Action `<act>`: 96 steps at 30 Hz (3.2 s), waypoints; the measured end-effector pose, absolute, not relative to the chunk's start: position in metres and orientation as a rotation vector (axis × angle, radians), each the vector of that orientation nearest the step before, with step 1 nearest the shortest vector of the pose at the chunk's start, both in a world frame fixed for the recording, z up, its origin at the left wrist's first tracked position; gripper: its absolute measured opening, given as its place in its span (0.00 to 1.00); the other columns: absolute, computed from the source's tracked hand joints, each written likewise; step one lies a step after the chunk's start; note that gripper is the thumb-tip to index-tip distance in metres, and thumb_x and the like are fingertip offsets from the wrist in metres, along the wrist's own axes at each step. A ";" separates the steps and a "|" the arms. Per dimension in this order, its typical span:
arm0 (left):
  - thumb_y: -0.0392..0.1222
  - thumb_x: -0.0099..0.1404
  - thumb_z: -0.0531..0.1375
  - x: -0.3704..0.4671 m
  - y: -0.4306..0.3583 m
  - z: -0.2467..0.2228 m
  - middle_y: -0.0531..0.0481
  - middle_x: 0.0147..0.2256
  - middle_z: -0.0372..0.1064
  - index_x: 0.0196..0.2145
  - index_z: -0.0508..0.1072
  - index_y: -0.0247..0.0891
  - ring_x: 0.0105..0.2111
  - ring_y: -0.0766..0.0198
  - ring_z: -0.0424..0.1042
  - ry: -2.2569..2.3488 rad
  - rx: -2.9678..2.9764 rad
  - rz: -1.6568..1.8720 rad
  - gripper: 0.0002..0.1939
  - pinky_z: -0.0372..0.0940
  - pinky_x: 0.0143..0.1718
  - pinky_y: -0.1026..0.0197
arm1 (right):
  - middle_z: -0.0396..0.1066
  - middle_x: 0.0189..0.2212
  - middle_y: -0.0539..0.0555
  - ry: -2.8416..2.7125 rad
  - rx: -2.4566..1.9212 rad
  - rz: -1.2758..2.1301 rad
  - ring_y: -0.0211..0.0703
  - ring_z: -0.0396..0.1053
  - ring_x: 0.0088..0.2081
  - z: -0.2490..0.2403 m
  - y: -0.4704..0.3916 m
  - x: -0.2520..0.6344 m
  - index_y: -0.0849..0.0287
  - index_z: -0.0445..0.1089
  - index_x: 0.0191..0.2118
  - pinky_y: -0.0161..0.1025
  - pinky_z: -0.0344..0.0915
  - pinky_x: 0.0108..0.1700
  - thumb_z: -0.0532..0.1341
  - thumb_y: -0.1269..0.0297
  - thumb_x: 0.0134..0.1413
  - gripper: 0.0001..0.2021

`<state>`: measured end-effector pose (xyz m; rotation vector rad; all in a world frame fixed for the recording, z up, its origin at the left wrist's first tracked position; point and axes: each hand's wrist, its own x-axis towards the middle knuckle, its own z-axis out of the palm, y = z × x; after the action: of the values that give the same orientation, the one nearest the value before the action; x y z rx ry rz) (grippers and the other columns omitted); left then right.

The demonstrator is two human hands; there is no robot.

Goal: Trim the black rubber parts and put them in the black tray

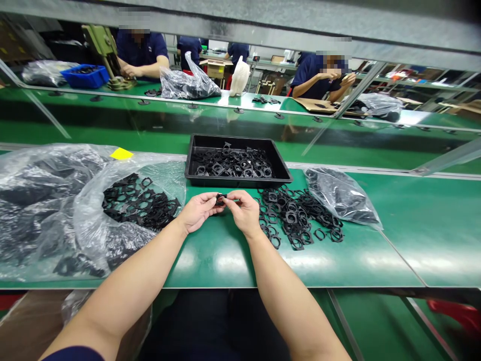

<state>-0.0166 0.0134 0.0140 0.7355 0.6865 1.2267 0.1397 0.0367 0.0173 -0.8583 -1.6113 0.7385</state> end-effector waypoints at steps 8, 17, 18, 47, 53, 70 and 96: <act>0.39 0.55 0.65 -0.016 0.014 0.014 0.45 0.39 0.73 0.39 0.75 0.33 0.39 0.62 0.72 0.665 0.734 1.211 0.13 0.66 0.45 0.56 | 0.71 0.30 0.52 -1.556 -0.865 0.748 0.41 0.70 0.32 0.013 0.038 0.138 0.58 0.70 0.30 0.36 0.68 0.32 0.63 0.62 0.51 0.05; 0.39 0.56 0.65 -0.016 0.014 0.013 0.45 0.39 0.73 0.39 0.75 0.34 0.38 0.63 0.72 0.655 0.740 1.208 0.12 0.66 0.45 0.57 | 0.71 0.30 0.51 -1.596 -0.812 0.650 0.39 0.70 0.31 0.015 0.036 0.138 0.57 0.71 0.31 0.35 0.68 0.32 0.62 0.66 0.52 0.02; 0.39 0.56 0.65 -0.016 0.014 0.013 0.44 0.39 0.73 0.39 0.75 0.34 0.38 0.63 0.72 0.654 0.741 1.207 0.13 0.66 0.45 0.57 | 0.71 0.30 0.51 -1.607 -0.810 0.641 0.39 0.70 0.32 0.015 0.037 0.138 0.57 0.71 0.31 0.35 0.68 0.32 0.62 0.66 0.52 0.02; 0.49 0.55 0.64 -0.017 0.012 0.017 0.45 0.35 0.72 0.39 0.75 0.34 0.29 0.68 0.68 0.842 0.875 1.060 0.18 0.55 0.26 0.66 | 0.72 0.26 0.52 -1.588 -0.947 1.051 0.40 0.70 0.27 0.012 0.039 0.140 0.59 0.72 0.35 0.35 0.67 0.29 0.60 0.55 0.54 0.12; 0.42 0.48 0.69 -0.016 0.014 0.017 0.47 0.33 0.72 0.38 0.74 0.33 0.32 0.67 0.69 0.852 0.803 1.213 0.20 0.60 0.32 0.65 | 0.71 0.26 0.52 -1.417 -0.964 1.267 0.37 0.68 0.24 0.008 0.045 0.138 0.61 0.70 0.37 0.33 0.68 0.25 0.62 0.51 0.48 0.18; 0.39 0.42 0.71 -0.015 0.017 0.013 0.49 0.30 0.74 0.32 0.78 0.34 0.29 0.68 0.68 0.977 0.832 1.351 0.17 0.62 0.35 0.62 | 0.71 0.31 0.52 -1.777 -0.789 0.508 0.41 0.68 0.34 0.018 0.037 0.140 0.56 0.70 0.32 0.37 0.65 0.33 0.61 0.65 0.54 0.02; 0.43 0.51 0.66 -0.016 0.017 0.008 0.48 0.34 0.73 0.38 0.76 0.34 0.31 0.67 0.68 1.010 1.050 1.277 0.16 0.63 0.35 0.62 | 0.68 0.26 0.49 -1.513 -0.915 0.979 0.35 0.65 0.24 0.011 0.036 0.134 0.58 0.68 0.35 0.33 0.65 0.25 0.62 0.57 0.50 0.10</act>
<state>-0.0161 0.0170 0.0080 1.0495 1.0103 1.2775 0.1341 0.0358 0.0111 -0.9146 -1.5125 0.9785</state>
